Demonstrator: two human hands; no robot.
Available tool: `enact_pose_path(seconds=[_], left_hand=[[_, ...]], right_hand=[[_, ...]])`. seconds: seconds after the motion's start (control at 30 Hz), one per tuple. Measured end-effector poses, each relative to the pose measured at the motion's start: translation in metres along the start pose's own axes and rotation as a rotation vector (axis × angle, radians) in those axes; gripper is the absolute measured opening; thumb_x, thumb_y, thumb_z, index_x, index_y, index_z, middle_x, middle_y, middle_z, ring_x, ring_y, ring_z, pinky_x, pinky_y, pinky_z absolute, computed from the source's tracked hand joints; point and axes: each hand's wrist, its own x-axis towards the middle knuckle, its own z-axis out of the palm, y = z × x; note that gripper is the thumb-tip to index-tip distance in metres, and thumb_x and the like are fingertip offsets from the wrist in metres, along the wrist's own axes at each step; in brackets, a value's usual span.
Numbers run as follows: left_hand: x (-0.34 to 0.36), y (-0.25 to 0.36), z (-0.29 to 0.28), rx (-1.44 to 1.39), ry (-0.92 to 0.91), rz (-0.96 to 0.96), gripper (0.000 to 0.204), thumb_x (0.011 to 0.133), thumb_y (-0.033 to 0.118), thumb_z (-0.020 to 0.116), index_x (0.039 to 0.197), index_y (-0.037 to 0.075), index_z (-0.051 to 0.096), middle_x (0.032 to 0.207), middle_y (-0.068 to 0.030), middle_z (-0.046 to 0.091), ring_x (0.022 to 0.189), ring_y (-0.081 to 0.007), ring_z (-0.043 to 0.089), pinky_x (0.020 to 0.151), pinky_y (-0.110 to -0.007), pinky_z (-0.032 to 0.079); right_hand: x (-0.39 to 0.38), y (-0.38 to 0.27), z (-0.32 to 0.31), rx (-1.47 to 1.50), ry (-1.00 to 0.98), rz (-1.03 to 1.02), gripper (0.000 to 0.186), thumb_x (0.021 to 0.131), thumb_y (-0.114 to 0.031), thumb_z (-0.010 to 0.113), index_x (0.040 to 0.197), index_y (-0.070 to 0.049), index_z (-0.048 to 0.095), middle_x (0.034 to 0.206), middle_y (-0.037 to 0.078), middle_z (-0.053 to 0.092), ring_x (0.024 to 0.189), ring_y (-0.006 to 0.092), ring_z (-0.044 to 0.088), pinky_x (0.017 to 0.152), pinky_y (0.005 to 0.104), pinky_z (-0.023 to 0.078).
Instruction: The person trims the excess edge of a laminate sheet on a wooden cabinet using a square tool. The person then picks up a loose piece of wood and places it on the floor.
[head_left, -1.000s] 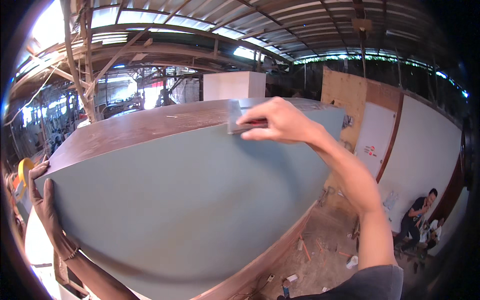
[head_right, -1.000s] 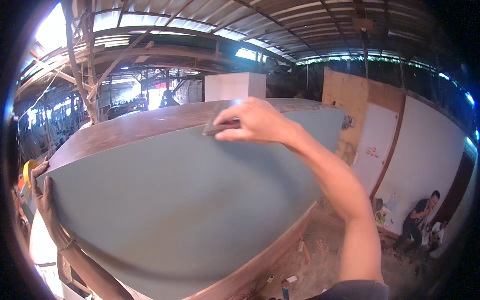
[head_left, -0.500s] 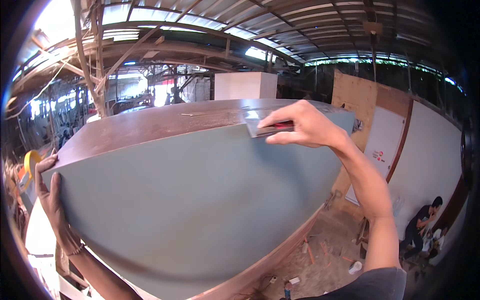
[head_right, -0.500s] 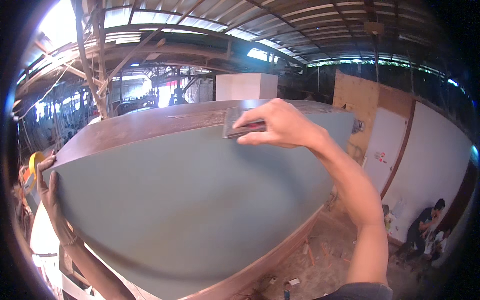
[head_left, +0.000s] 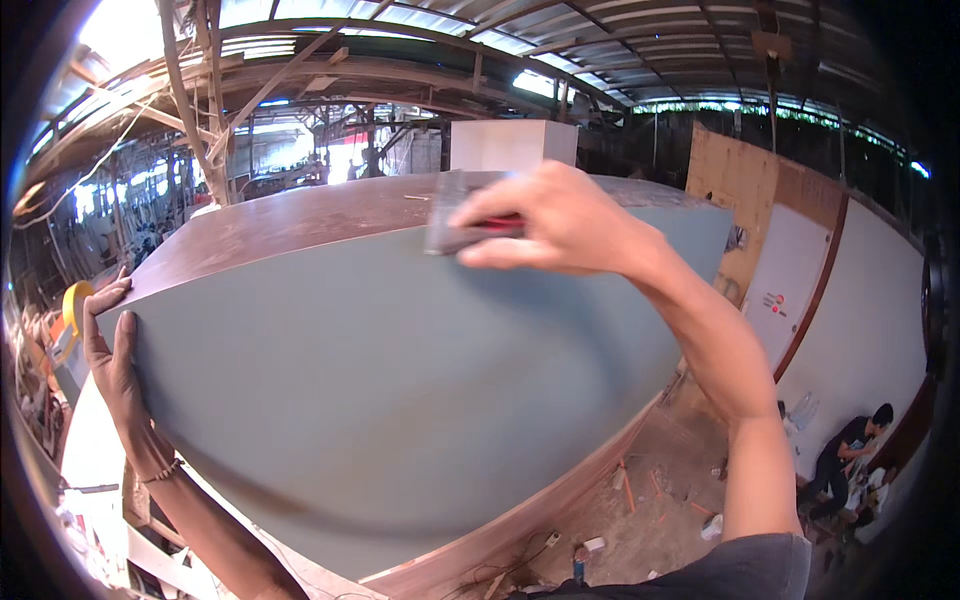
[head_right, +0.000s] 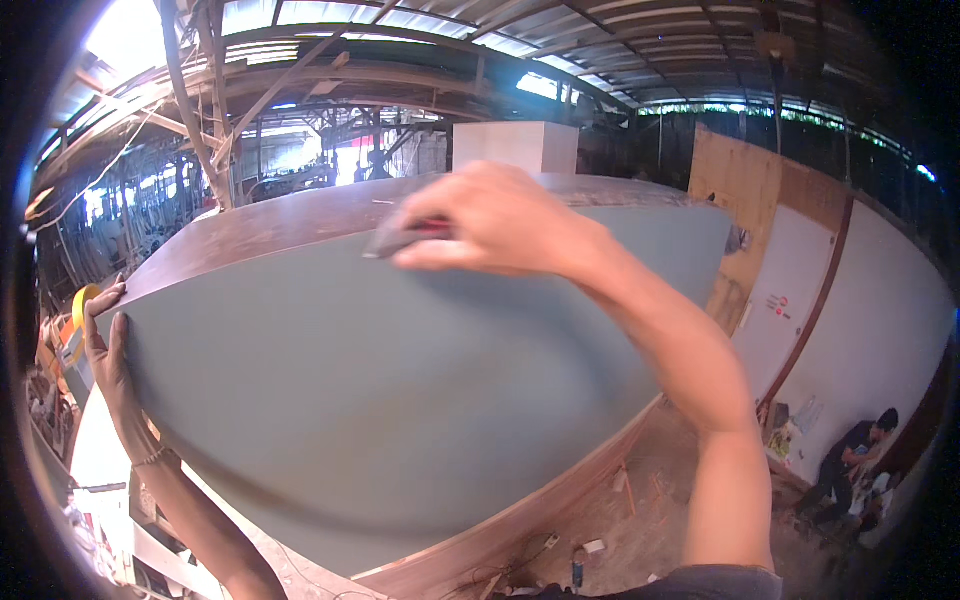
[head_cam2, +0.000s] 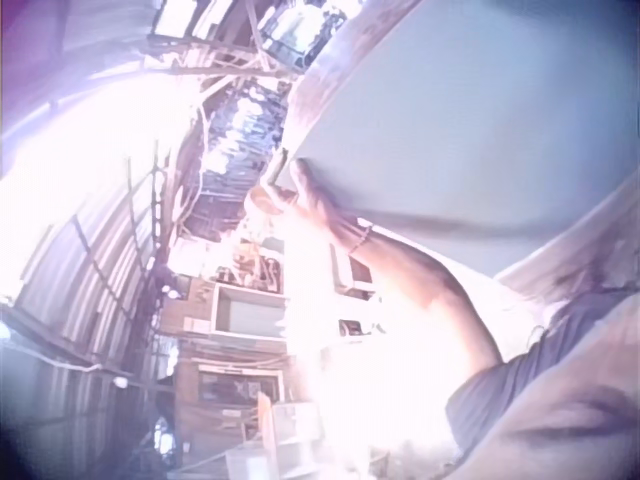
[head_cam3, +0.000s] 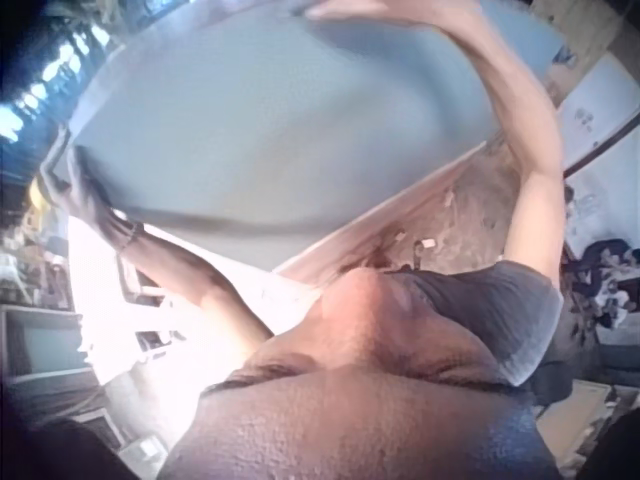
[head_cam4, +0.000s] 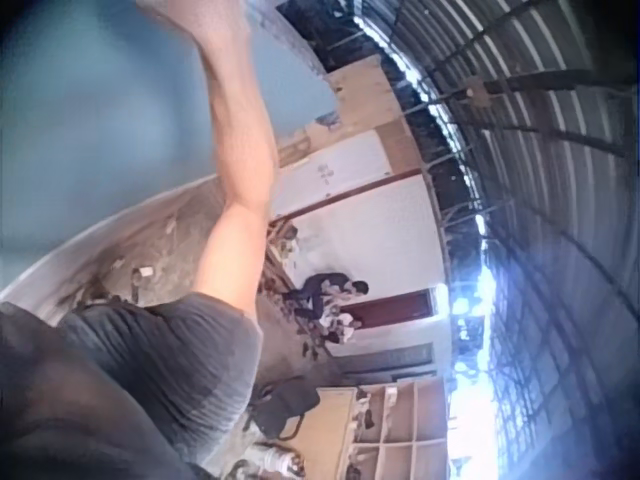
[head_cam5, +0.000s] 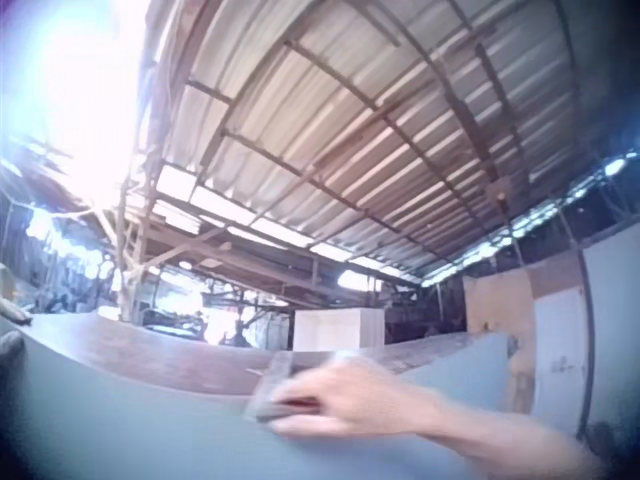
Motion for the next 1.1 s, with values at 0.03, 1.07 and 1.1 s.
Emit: enact_pose_path(seconds=[0.03,1.07,1.1], left_hand=[[0.003,0.004,-0.009,-0.004,-0.016,0.0,0.029,0.099,0.019,0.072,0.123,0.004,0.067,0.133,-0.0126,0.066,0.137,-0.0261,0.054,0.124,-0.043,0.031],[-0.071,0.159,0.509,0.56,-0.522,0.515,0.046,0.073,0.003,0.083,0.118,0.004,0.074,0.108,-0.0119,0.065,0.112,-0.0363,0.063,0.091,-0.049,0.053],[-0.076,0.159,0.533,0.559,-0.528,0.516,0.046,0.073,0.004,0.083,0.118,0.004,0.074,0.109,-0.012,0.065,0.112,-0.0363,0.063,0.092,-0.048,0.053]], right_hand=[[0.021,-0.015,0.0,-0.006,-0.016,-0.021,0.044,0.093,-0.053,0.072,0.111,-0.013,0.081,0.101,0.011,0.08,0.097,0.0318,0.076,0.083,0.0431,0.059],[-0.808,-0.431,0.475,0.364,0.159,2.953,0.058,0.101,-0.043,0.064,0.133,0.005,0.059,0.122,0.028,0.069,0.111,0.0463,0.067,0.094,0.0562,0.053],[-0.806,-0.457,0.471,0.441,0.099,2.97,0.056,0.1,-0.042,0.064,0.133,0.004,0.059,0.122,0.028,0.069,0.111,0.0456,0.068,0.094,0.0557,0.054]])
